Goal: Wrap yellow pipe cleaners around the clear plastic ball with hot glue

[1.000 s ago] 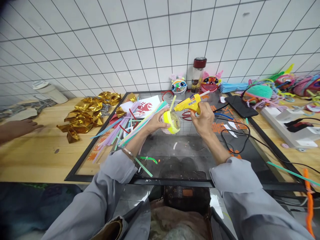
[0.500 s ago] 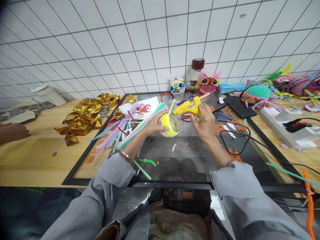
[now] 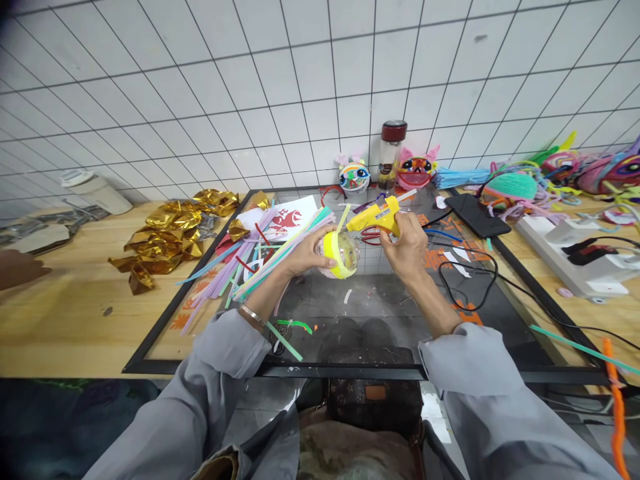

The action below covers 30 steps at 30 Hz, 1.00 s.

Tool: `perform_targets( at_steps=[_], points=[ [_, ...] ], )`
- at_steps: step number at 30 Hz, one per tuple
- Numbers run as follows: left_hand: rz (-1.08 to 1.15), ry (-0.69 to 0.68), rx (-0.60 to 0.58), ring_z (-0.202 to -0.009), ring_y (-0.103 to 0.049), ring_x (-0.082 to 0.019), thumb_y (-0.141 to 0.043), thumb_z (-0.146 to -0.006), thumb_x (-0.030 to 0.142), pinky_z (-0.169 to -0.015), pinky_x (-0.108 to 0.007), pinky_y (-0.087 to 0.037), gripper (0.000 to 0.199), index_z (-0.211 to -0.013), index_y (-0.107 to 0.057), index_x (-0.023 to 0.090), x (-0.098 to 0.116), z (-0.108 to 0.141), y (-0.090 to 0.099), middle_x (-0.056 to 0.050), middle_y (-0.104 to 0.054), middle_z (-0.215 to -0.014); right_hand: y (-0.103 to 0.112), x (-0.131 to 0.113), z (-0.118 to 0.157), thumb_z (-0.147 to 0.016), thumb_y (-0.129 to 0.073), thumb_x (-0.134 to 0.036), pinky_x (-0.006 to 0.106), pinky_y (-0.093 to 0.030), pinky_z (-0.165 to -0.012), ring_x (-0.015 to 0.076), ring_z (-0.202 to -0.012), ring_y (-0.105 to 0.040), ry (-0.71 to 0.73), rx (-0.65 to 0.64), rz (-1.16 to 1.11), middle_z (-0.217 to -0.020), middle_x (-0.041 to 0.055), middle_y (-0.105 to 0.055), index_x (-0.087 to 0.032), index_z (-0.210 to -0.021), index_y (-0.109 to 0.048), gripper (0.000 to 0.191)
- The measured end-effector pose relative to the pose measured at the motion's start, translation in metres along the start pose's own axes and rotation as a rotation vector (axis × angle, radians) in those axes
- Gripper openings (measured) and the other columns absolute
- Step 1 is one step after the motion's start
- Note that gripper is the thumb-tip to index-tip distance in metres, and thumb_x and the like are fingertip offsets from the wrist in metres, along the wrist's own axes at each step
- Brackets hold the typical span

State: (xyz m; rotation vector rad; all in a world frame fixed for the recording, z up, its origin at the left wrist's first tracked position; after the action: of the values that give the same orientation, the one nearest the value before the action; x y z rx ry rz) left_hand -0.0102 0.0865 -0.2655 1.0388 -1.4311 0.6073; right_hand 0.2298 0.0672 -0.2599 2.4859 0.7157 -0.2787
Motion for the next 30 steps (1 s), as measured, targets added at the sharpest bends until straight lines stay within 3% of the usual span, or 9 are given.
perform_targets(
  at_steps=[11,22,30],
  points=[
    [0.047,0.018,-0.001,-0.122,-0.055,-0.032,-0.089,-0.044,0.039,-0.106,-0.039,-0.043,0.096,-0.131,-0.056,0.014,-0.001,0.001,0.000,-0.009,-0.062,-0.125,0.005,-0.001,-0.001,-0.075,-0.059,-0.024,0.034,-0.044,-0.066,0.0231,-0.074,-0.055,0.003,-0.048,-0.014,-0.076,0.0037,-0.056,-0.023,-0.081,-0.054,0.008],
    [0.058,0.023,-0.009,-0.123,-0.054,-0.031,-0.088,-0.043,0.035,-0.107,-0.038,-0.042,0.094,-0.129,-0.057,0.015,0.000,0.003,0.000,-0.008,-0.062,-0.125,0.016,-0.005,-0.005,-0.076,-0.058,-0.026,0.031,-0.040,-0.060,0.0177,-0.065,-0.049,0.047,-0.075,-0.108,-0.069,0.0008,-0.050,-0.025,-0.068,-0.037,0.023],
    [0.055,0.022,-0.025,-0.125,-0.053,-0.032,-0.088,-0.044,0.035,-0.109,-0.039,-0.040,0.095,-0.130,-0.056,0.012,0.002,0.003,0.000,-0.010,-0.061,-0.128,0.016,-0.002,-0.003,-0.078,-0.058,-0.030,0.031,-0.041,-0.061,0.0184,-0.067,-0.049,0.031,-0.101,-0.095,-0.071,0.0012,-0.051,-0.025,-0.069,-0.037,0.023]
  ],
)
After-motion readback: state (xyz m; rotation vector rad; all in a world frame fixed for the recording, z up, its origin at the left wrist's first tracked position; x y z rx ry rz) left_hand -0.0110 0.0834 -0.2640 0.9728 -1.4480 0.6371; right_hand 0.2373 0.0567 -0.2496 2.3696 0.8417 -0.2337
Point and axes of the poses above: each hand's wrist, its own z-axis away from the middle knuckle, its own y-axis out of the back of the hand, x = y × z, the point moved 1 cm from there along -z, towards the middle knuckle
